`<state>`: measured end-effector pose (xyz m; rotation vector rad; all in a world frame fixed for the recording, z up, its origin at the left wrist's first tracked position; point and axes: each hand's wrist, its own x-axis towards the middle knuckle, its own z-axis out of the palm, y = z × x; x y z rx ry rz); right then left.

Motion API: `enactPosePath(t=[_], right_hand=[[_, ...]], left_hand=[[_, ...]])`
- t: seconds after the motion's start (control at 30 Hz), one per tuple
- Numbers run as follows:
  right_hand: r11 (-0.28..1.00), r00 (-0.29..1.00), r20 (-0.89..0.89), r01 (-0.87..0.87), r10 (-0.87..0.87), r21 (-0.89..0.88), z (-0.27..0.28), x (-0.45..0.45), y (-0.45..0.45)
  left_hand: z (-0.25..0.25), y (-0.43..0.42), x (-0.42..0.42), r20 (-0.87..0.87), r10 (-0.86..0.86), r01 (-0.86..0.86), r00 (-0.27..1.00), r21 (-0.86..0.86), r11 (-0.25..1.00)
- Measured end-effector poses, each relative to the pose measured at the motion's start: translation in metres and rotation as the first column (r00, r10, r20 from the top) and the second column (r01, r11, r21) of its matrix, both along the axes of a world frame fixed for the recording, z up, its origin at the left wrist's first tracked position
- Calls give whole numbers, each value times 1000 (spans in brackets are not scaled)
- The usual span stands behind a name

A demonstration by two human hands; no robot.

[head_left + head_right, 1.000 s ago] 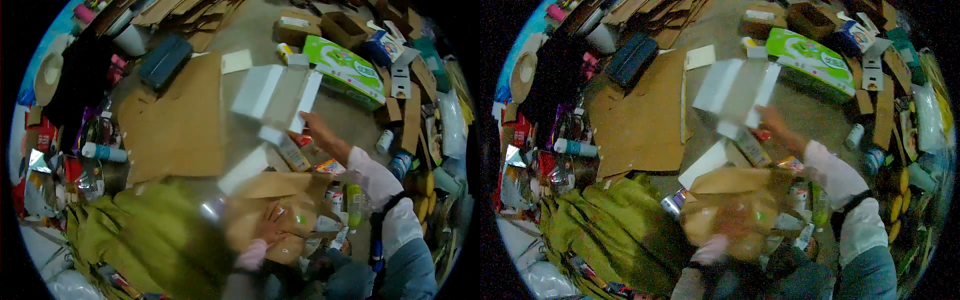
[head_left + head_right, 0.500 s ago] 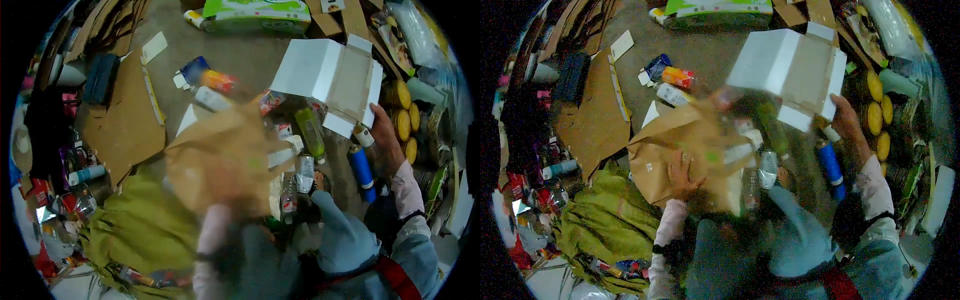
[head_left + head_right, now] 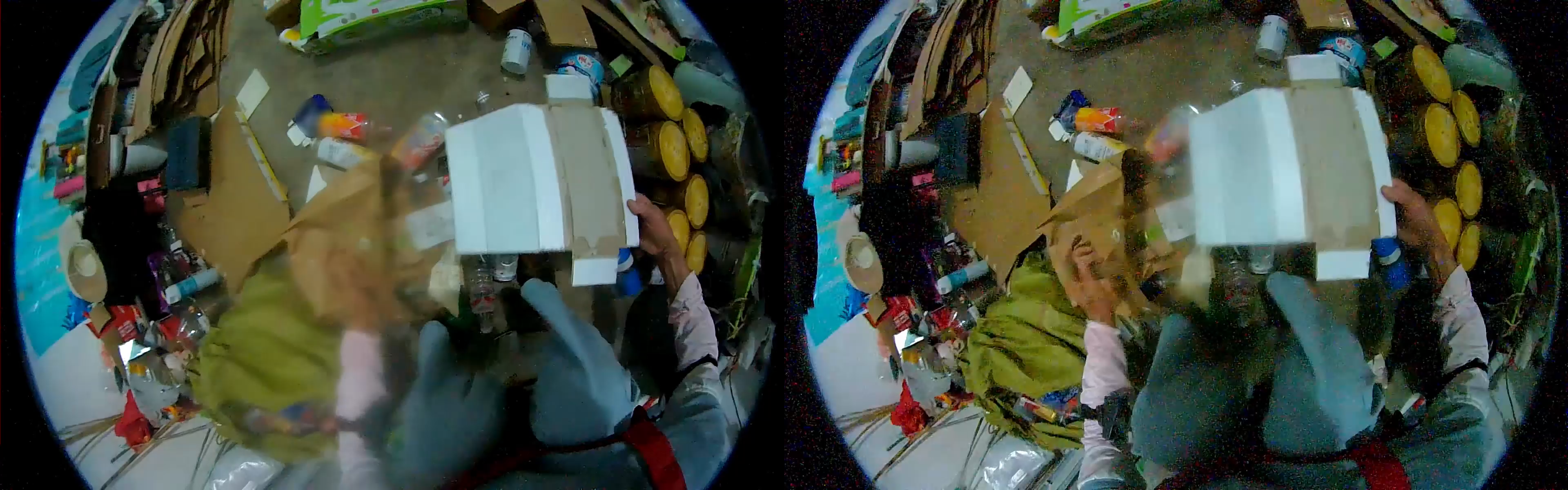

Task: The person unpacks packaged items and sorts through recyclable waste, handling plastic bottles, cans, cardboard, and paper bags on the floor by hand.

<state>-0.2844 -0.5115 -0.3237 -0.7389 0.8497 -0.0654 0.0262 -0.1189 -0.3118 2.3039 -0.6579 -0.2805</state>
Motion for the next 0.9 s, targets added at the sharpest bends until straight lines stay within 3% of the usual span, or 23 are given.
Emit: enactPosePath(t=[0.07,0.17,0.23,0.27,0.3,0.33,0.37,0.43,0.5,0.53,0.57,0.63,0.67,0.7,0.73,0.83,0.9], right_hand=[[992,995,-8,-100,101,81,-2,7,10],[948,951,-26,-304,308,92,-24,26,34],[924,924,-21,-383,383,-4,-10,67,58],[887,891,3,-452,453,93,-42,71,62],[851,851,-19,-525,525,6,-45,92,70],[847,836,-181,-531,518,-29,-43,111,78],[910,920,93,-390,380,141,-41,130,86],[917,913,207,-381,352,120,-70,159,90],[863,842,230,-505,487,21,-81,175,99],[827,800,233,-562,552,-30,-84,183,104],[779,778,127,-576,615,-246,-86,185,117],[521,570,4,-748,821,-412,-68,192,135],[465,574,-95,-739,813,-488,-71,192,150],[400,579,-189,-729,793,-556,-75,193,165],[303,463,-261,-824,847,-479,-64,206,174],[503,682,88,-440,726,-744,-96,237,222],[605,769,276,-176,577,-776,-151,254,239]], left_hand=[[11,15,14,-77,141,-148,987,-87,985],[27,17,15,-164,190,-213,968,-140,967],[43,12,11,-233,215,-261,948,-190,947],[48,9,7,-328,229,-316,916,-242,918],[50,8,5,-378,238,-349,895,-256,902],[52,6,3,-426,247,-383,870,-268,884],[54,7,2,-430,261,-391,864,-247,887],[57,5,0,-431,244,-368,869,-232,900],[60,-2,-4,-425,179,-306,887,-251,918],[57,-3,0,-381,164,-269,910,-243,932],[53,-4,3,-339,146,-233,930,-234,944],[53,-14,7,-369,77,-188,926,-276,943],[54,-23,4,-433,24,-182,901,-327,927],[57,-33,-2,-511,-8,-201,860,-352,914],[59,-43,-7,-584,-37,-225,811,-370,901],[51,-66,-29,-665,-17,-234,747,-287,929],[38,-61,-28,-668,-7,-321,744,-366,874]])
